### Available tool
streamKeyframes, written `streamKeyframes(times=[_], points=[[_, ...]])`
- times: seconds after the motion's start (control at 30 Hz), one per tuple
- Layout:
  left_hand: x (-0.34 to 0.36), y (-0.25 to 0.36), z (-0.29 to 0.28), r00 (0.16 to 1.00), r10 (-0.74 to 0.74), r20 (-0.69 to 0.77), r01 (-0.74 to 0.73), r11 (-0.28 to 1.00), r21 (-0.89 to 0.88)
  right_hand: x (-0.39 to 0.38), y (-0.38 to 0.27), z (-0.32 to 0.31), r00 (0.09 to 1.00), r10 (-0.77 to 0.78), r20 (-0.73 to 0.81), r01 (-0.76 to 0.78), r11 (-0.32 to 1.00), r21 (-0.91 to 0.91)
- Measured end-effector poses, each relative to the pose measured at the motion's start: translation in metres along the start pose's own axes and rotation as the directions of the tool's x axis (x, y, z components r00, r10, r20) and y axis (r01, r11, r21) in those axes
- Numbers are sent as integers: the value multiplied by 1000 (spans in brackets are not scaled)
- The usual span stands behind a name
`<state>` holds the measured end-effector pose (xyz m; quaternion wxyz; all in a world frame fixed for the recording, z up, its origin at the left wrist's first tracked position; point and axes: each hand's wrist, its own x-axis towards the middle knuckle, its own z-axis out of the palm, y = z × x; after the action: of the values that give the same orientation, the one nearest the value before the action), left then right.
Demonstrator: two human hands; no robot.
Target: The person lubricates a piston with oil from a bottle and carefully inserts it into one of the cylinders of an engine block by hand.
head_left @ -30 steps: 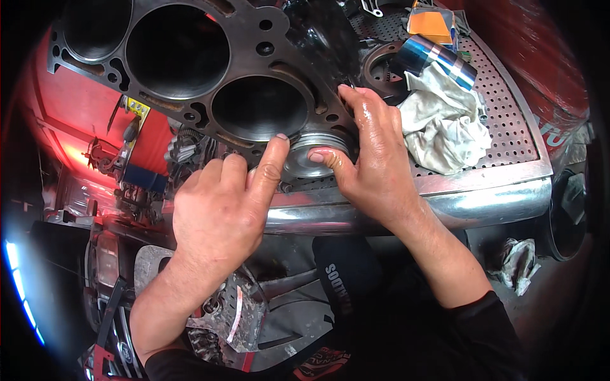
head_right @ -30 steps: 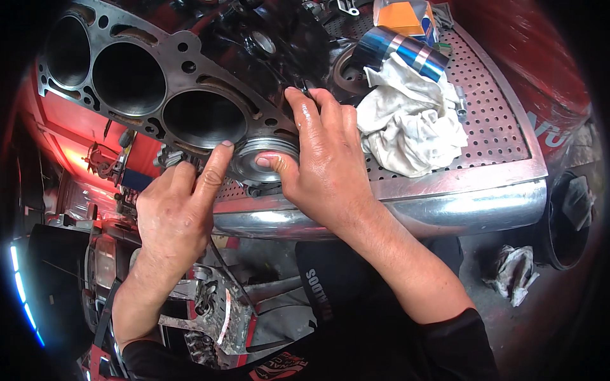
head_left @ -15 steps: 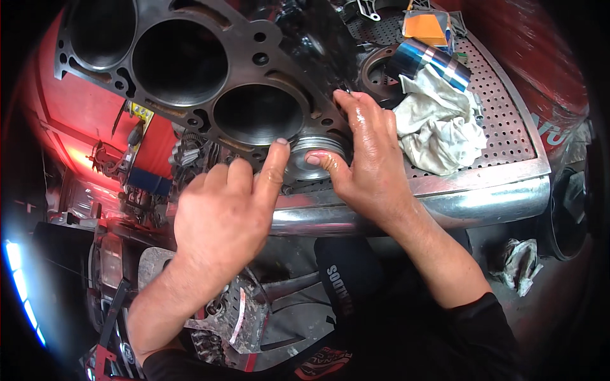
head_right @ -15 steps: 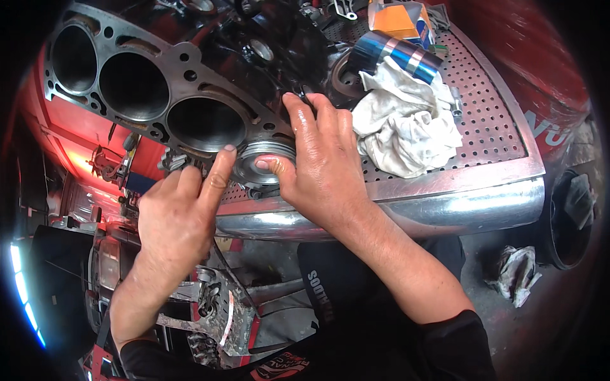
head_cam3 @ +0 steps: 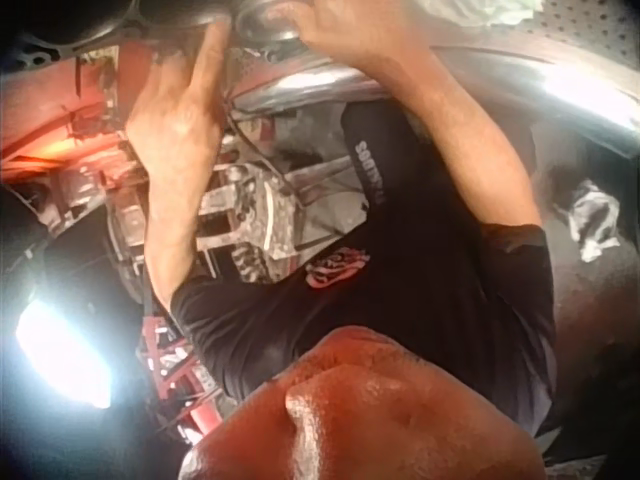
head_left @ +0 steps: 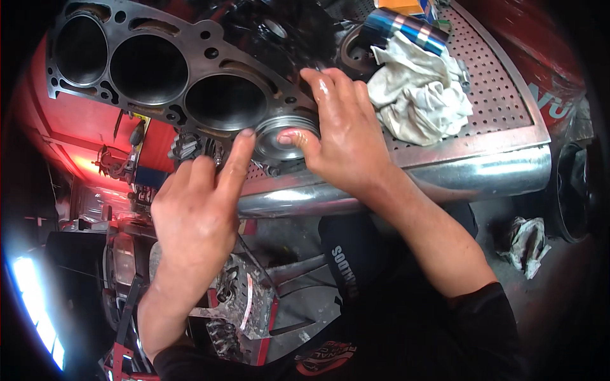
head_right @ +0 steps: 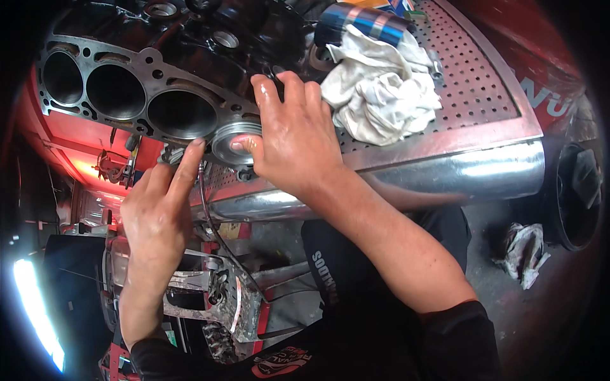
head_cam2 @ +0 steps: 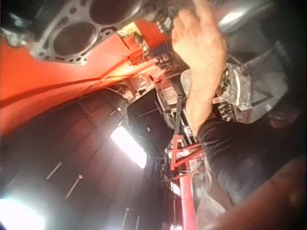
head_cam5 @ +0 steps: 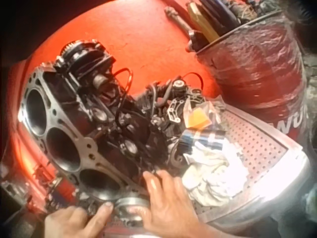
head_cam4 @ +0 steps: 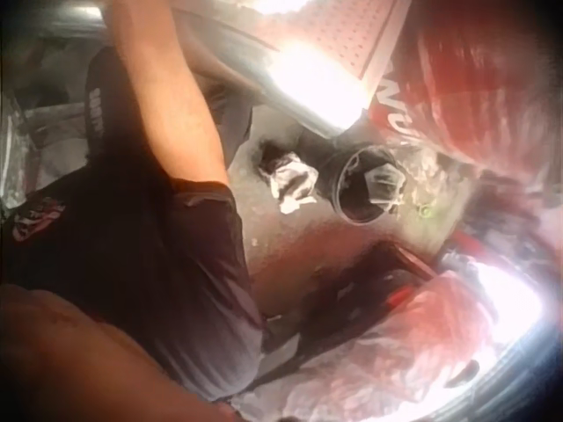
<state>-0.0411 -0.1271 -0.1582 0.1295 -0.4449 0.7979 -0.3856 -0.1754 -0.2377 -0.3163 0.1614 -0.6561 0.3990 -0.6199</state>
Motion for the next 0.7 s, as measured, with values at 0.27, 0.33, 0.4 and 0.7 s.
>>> streamKeyframes(times=[0.27, 0.33, 0.4, 0.7], points=[[19, 8, 3, 993, 71, 97, -88, 981, 175, 8, 5, -8, 995, 63, 80, -71, 991, 113], [23, 8, 0, 992, 75, 105, -95, 977, 190, 10, 3, -13, 988, 94, 124, -103, 993, 66], [26, 8, -1, 990, 78, 119, -101, 975, 197, 11, 3, -15, 987, 88, 133, -97, 993, 67], [9, 0, 20, 965, -243, -104, 207, 939, -274, 13, 10, -13, 990, 82, 117, -89, 995, 55]])
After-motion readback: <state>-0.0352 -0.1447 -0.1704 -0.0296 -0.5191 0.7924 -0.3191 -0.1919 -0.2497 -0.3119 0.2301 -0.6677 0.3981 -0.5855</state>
